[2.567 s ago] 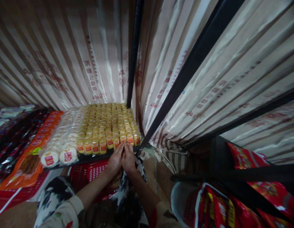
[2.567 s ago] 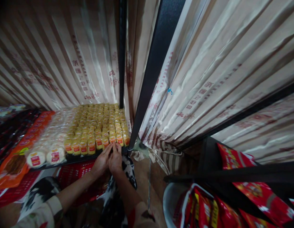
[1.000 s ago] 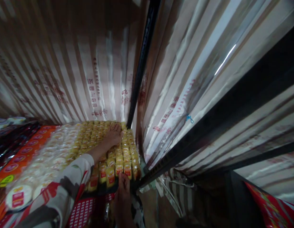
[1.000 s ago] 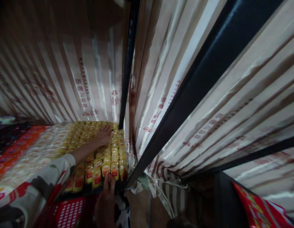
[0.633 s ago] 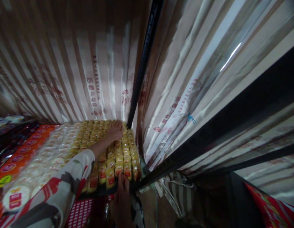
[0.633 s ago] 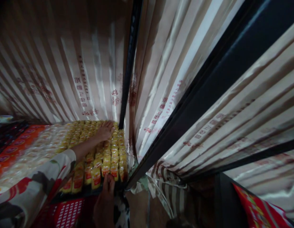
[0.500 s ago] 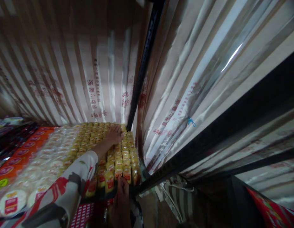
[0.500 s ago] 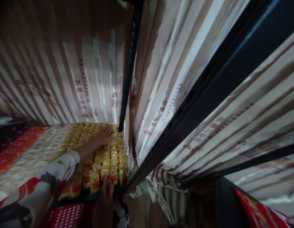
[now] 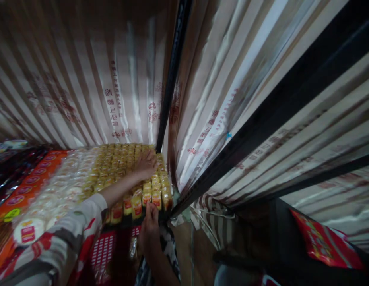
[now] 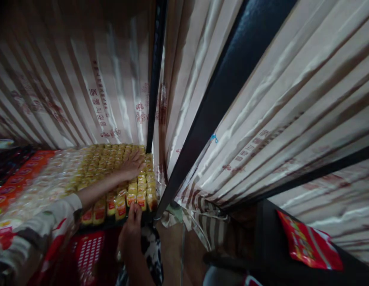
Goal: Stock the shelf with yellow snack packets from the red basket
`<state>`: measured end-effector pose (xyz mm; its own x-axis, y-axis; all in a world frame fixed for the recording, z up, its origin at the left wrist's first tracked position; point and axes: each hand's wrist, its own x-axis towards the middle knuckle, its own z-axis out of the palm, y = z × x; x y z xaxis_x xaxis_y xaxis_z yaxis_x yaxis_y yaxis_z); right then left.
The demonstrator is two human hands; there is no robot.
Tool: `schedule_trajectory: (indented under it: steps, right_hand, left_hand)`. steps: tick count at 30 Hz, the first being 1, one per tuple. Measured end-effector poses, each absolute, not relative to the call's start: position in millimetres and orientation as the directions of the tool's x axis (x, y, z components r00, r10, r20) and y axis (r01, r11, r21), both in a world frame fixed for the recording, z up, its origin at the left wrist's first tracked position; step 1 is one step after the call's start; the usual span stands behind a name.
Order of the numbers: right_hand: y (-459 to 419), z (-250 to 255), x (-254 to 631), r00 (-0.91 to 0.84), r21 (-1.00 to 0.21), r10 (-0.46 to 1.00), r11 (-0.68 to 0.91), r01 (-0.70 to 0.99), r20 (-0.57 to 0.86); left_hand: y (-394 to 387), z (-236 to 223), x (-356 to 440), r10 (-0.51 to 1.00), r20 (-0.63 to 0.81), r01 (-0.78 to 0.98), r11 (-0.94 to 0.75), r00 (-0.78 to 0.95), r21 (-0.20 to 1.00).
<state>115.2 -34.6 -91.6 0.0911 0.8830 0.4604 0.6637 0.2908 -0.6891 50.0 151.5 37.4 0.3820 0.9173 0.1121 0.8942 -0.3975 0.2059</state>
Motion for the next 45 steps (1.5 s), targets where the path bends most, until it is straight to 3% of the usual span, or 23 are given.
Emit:
schedule_trajectory:
  steps: [5, 8, 17, 22, 28, 33, 45]
  right_hand:
    - [-34.9, -93.4, 117.0, 0.062, -0.667, 0.873, 0.322, 0.672, 0.483]
    - [-34.7, -96.8, 118.2, 0.068, -0.638, 0.857, 0.326, 0.698, 0.511]
    - [-34.1, -85.4, 125.7, 0.018, -0.654, 0.850, 0.392, 0.647, 0.527]
    - [-40.6, -83.7, 132.7, -0.016, -0.610, 0.829, 0.425, 0.669, 0.559]
    - [-56.8, -76.8, 144.2, 0.012, -0.538, 0.808, 0.382, 0.752, 0.589]
    - [-50.1, -85.3, 143.1, -0.053, -0.474, 0.777, 0.434, 0.766, 0.627]
    - [-40.4, -87.3, 147.6, -0.036, -0.516, 0.785, 0.440, 0.735, 0.618]
  left_hand:
    - [81.9, 46.3, 38.3, 0.818, 0.344, 0.778, -0.559, 0.461, 0.286]
    - [42.1, 42.0, 29.4, 0.744, 0.402, 0.659, -0.664, 0.534, 0.355]
    - [-11.0, 26.1, 26.8, 0.777, 0.251, 0.672, -0.627, 0.577, 0.394]
    - [-11.3, 21.6, 29.8, 0.766, 0.211, 0.690, -0.641, 0.608, 0.337]
    - [-11.9, 16.3, 29.0, 0.760, 0.242, 0.688, -0.650, 0.604, 0.323]
    - [-9.7, 15.2, 29.1, 0.766, 0.261, 0.680, -0.642, 0.588, 0.354]
    - [-4.6, 16.3, 30.9, 0.779, 0.297, 0.651, -0.625, 0.552, 0.430]
